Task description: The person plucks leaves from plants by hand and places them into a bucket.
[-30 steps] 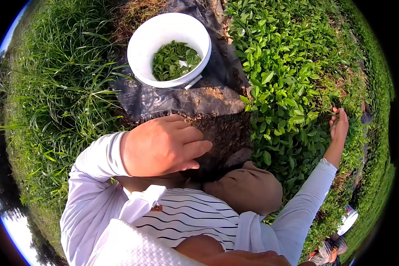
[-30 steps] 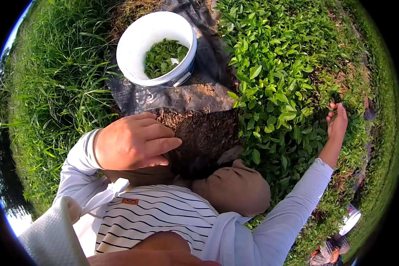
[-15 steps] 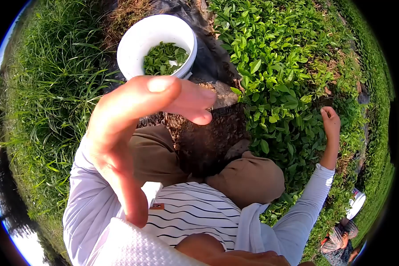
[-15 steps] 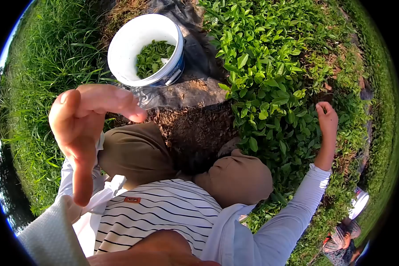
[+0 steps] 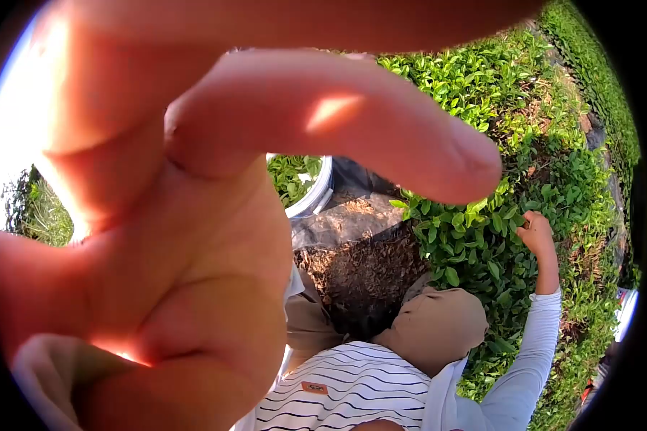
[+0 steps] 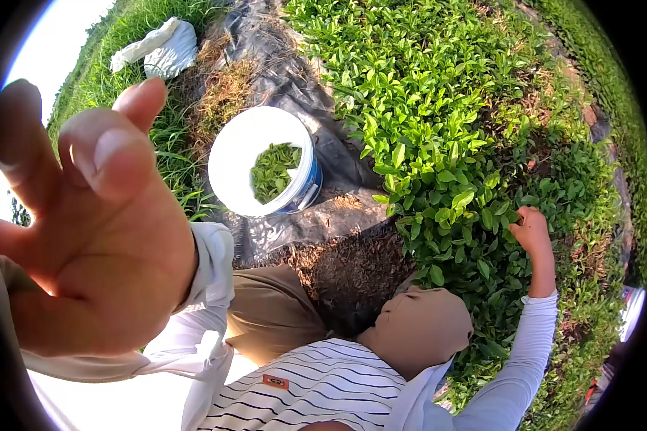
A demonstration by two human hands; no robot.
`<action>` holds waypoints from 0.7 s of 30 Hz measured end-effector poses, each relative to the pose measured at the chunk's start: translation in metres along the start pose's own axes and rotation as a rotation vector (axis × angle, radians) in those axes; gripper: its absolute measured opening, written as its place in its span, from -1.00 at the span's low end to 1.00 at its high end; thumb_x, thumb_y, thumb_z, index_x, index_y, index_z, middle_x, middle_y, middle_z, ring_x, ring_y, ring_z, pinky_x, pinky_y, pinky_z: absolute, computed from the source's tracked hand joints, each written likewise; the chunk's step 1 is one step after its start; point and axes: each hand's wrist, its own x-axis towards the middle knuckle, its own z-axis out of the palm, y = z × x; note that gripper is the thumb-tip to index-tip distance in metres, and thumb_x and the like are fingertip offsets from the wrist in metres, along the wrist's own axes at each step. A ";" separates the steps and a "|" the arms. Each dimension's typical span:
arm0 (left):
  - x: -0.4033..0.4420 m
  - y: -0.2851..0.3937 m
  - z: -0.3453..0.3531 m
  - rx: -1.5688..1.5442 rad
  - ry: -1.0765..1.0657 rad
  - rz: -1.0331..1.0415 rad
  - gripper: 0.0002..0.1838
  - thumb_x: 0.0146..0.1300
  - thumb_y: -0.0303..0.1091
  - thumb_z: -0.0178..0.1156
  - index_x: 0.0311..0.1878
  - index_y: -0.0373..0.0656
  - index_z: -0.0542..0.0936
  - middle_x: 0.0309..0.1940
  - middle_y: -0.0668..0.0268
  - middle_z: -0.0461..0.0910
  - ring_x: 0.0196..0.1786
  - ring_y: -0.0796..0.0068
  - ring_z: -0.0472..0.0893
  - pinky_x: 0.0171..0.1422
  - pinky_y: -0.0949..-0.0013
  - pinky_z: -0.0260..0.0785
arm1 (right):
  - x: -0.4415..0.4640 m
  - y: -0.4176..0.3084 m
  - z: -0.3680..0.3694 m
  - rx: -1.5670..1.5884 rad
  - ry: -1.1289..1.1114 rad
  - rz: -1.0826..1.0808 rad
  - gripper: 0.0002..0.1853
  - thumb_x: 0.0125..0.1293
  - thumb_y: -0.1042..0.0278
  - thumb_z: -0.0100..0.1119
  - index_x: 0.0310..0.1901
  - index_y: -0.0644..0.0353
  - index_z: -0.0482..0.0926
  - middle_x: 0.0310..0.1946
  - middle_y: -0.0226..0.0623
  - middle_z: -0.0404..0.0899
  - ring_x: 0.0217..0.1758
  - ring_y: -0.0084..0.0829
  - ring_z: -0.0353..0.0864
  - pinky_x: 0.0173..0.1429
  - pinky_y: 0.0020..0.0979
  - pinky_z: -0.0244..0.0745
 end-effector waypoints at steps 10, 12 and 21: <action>0.019 -0.026 -0.009 -0.062 0.048 0.161 0.13 -0.14 0.37 0.23 0.33 -0.31 0.12 0.03 -0.15 0.44 -0.09 0.10 0.61 0.03 0.09 0.45 | 0.003 0.044 0.021 -0.228 0.164 -0.047 -0.88 0.13 0.47 0.12 -0.36 0.27 0.39 -0.41 0.00 0.46 -0.36 0.00 0.49 -0.29 -0.13 0.40; 0.031 -0.024 -0.025 -0.092 0.028 0.222 0.13 -0.14 0.37 0.23 0.33 -0.31 0.12 0.03 -0.14 0.44 -0.09 0.10 0.61 0.03 0.09 0.45 | 0.007 0.050 0.025 -0.193 0.171 -0.036 -0.87 0.17 0.41 0.11 -0.32 0.25 0.41 -0.40 0.01 0.50 -0.35 0.01 0.51 -0.28 -0.11 0.40; 0.053 -0.023 -0.066 -0.138 -0.039 0.334 0.11 -0.14 0.35 0.24 0.32 -0.31 0.14 0.03 -0.13 0.44 -0.09 0.12 0.61 0.03 0.10 0.45 | 0.001 0.026 0.022 -0.142 0.196 -0.105 -0.84 0.14 0.39 0.15 -0.30 0.26 0.44 -0.38 -0.01 0.49 -0.29 0.02 0.48 -0.23 -0.15 0.38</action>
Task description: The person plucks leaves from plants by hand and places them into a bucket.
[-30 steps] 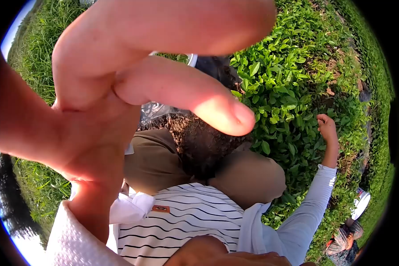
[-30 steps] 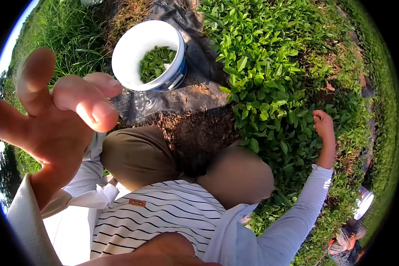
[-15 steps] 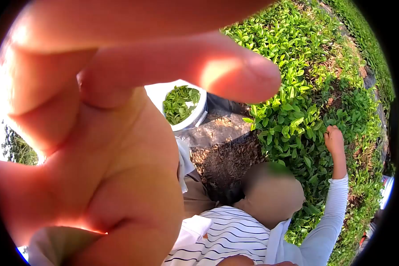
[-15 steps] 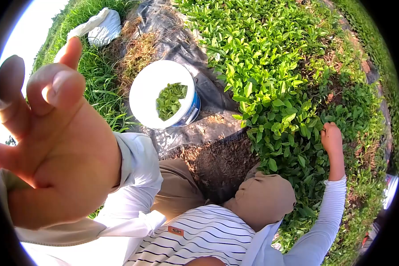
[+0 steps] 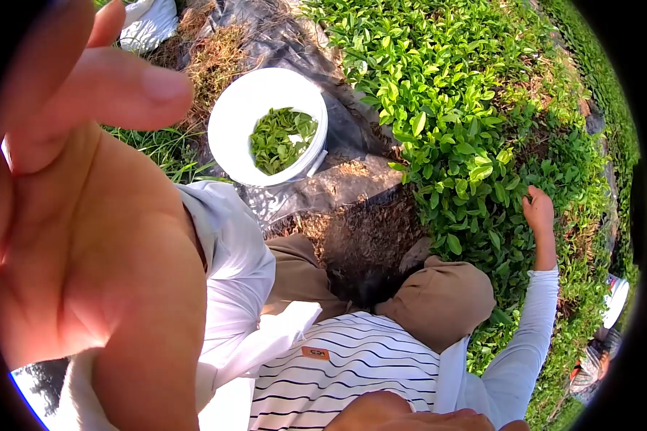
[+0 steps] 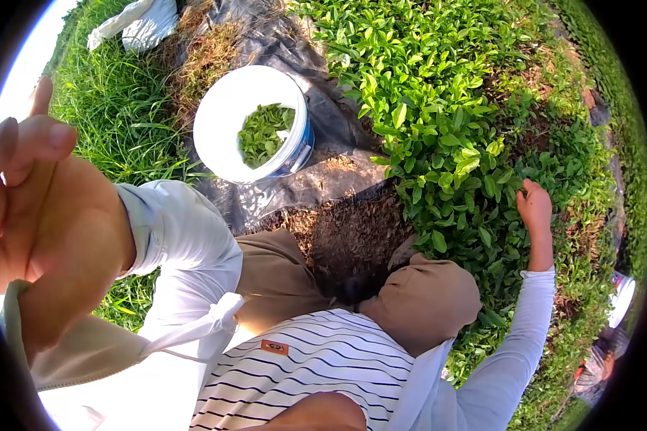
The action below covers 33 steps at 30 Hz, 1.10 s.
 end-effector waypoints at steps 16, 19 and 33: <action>0.002 0.009 -0.002 -0.016 -0.006 0.045 0.07 -0.13 0.30 0.26 0.30 -0.31 0.17 0.04 -0.11 0.44 -0.09 0.13 0.61 0.03 0.12 0.45 | 0.055 -0.001 0.005 0.215 -0.171 -0.110 -0.79 0.03 0.53 0.22 -0.28 0.31 0.43 -0.34 -0.15 0.53 -0.24 -0.21 0.54 -0.12 -0.29 0.42; 0.003 0.014 -0.003 -0.005 -0.014 0.029 0.06 -0.13 0.30 0.26 0.29 -0.31 0.18 0.04 -0.10 0.44 -0.09 0.14 0.61 0.03 0.13 0.45 | 0.061 -0.005 0.030 0.219 -0.075 -0.192 -0.72 0.04 0.59 0.23 -0.17 0.28 0.46 -0.26 -0.06 0.54 -0.18 -0.08 0.55 -0.11 -0.25 0.42; 0.005 0.021 -0.002 0.001 -0.020 0.040 0.03 -0.12 0.26 0.28 0.28 -0.32 0.20 0.04 -0.08 0.44 -0.09 0.16 0.60 0.03 0.14 0.45 | 0.034 -0.030 0.023 1.214 0.121 0.312 -0.82 0.28 0.38 0.18 -0.18 0.20 0.40 -0.38 -0.38 0.50 -0.58 -0.67 0.23 -0.53 -0.55 0.13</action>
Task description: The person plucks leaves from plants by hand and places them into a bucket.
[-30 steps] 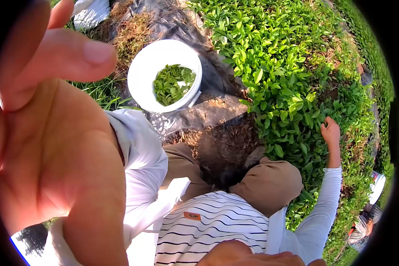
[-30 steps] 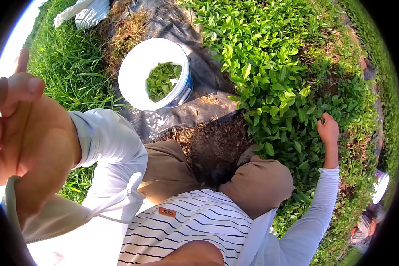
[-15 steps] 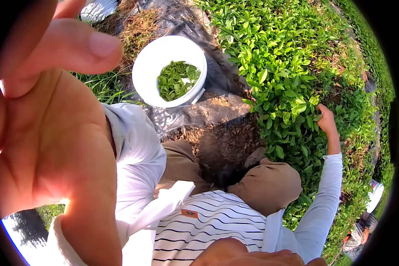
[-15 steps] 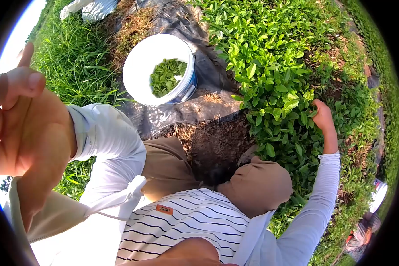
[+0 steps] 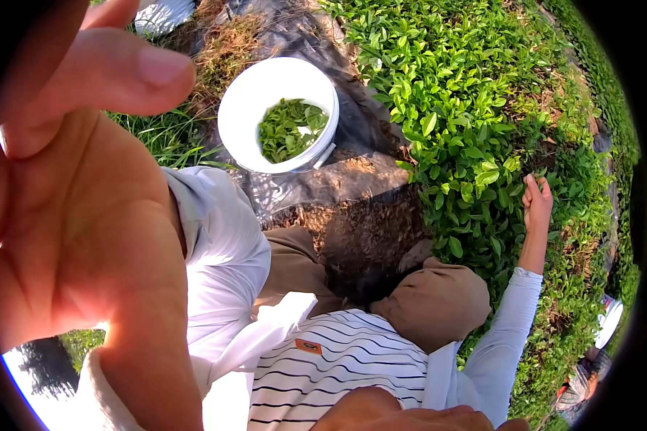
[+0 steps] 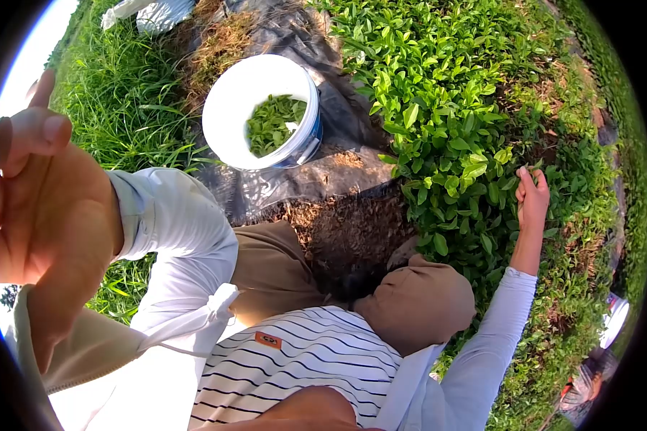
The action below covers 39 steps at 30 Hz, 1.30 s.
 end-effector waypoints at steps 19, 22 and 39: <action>-0.005 0.005 0.004 0.007 -0.009 -0.012 -0.01 -0.11 0.21 0.31 0.25 -0.32 0.24 0.05 -0.05 0.44 -0.09 0.18 0.60 0.03 0.16 0.44 | 0.002 -0.018 0.027 0.536 -0.137 -0.078 -0.84 0.30 0.38 0.17 -0.16 0.23 0.47 -0.34 -0.44 0.47 -0.51 -0.71 0.26 -0.52 -0.63 0.14; -0.005 0.001 0.006 -0.003 0.003 -0.016 -0.02 -0.11 0.21 0.31 0.25 -0.32 0.25 0.05 -0.05 0.44 -0.09 0.18 0.60 0.03 0.17 0.44 | -0.014 -0.049 0.013 0.332 0.001 -0.046 -0.78 0.29 0.34 0.19 -0.11 0.24 0.47 -0.38 -0.43 0.47 -0.52 -0.71 0.26 -0.51 -0.62 0.16; -0.009 0.004 -0.001 -0.003 -0.008 -0.026 -0.06 -0.10 0.16 0.33 0.23 -0.33 0.28 0.05 -0.02 0.44 -0.09 0.20 0.60 0.03 0.19 0.44 | -0.004 -0.033 -0.001 0.585 -0.087 -0.068 -0.83 0.28 0.45 0.17 -0.13 0.19 0.44 -0.39 -0.48 0.38 -0.47 -0.70 0.27 -0.50 -0.63 0.15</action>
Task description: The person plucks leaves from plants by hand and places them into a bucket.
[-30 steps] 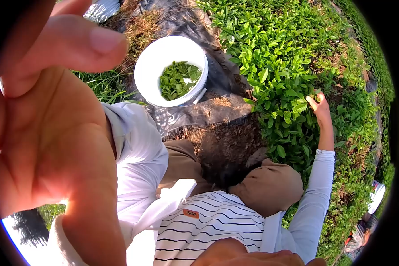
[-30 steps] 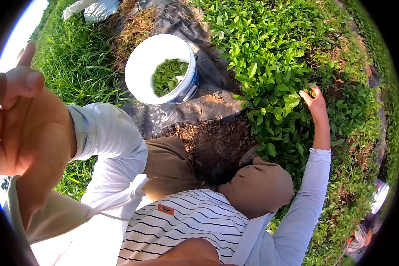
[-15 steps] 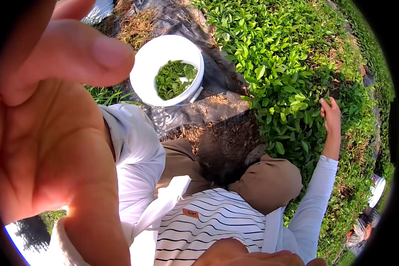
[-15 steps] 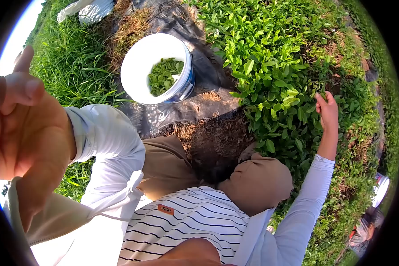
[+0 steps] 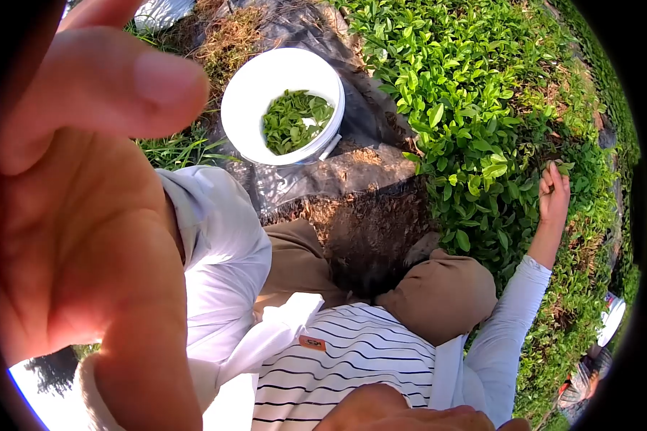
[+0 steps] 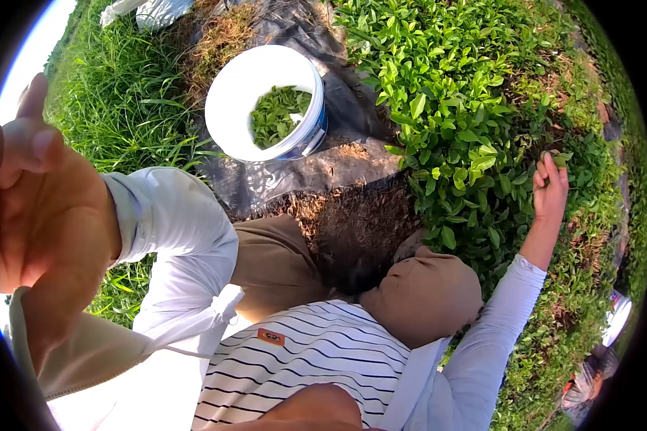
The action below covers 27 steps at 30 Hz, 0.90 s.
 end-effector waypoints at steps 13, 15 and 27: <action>-0.001 -0.009 0.000 -0.013 0.004 0.005 -0.09 -0.09 0.13 0.35 0.21 -0.33 0.31 0.05 -0.01 0.44 -0.09 0.22 0.60 0.03 0.20 0.44 | -0.061 0.069 -0.018 -1.253 0.188 -0.122 -0.68 0.20 0.32 0.23 -0.04 0.17 0.45 -0.17 -0.28 0.51 -0.19 -0.44 0.50 -0.13 -0.38 0.40; 0.001 -0.007 -0.001 -0.009 -0.002 -0.001 -0.10 -0.09 0.12 0.35 0.21 -0.33 0.31 0.05 0.00 0.44 -0.09 0.22 0.60 0.03 0.21 0.44 | -0.044 0.070 -0.011 -1.337 0.155 -0.211 -0.66 0.19 0.38 0.20 0.02 0.16 0.47 -0.07 -0.27 0.52 -0.13 -0.39 0.51 -0.04 -0.34 0.39; 0.001 -0.011 0.001 -0.018 -0.005 0.012 -0.12 -0.09 0.09 0.37 0.20 -0.33 0.34 0.06 0.02 0.45 -0.09 0.24 0.60 0.03 0.22 0.44 | -0.075 0.030 -0.013 -0.694 0.182 0.186 -0.85 0.26 0.43 0.16 -0.18 0.16 0.40 -0.44 -0.46 0.42 -0.53 -0.64 0.30 -0.47 -0.55 0.21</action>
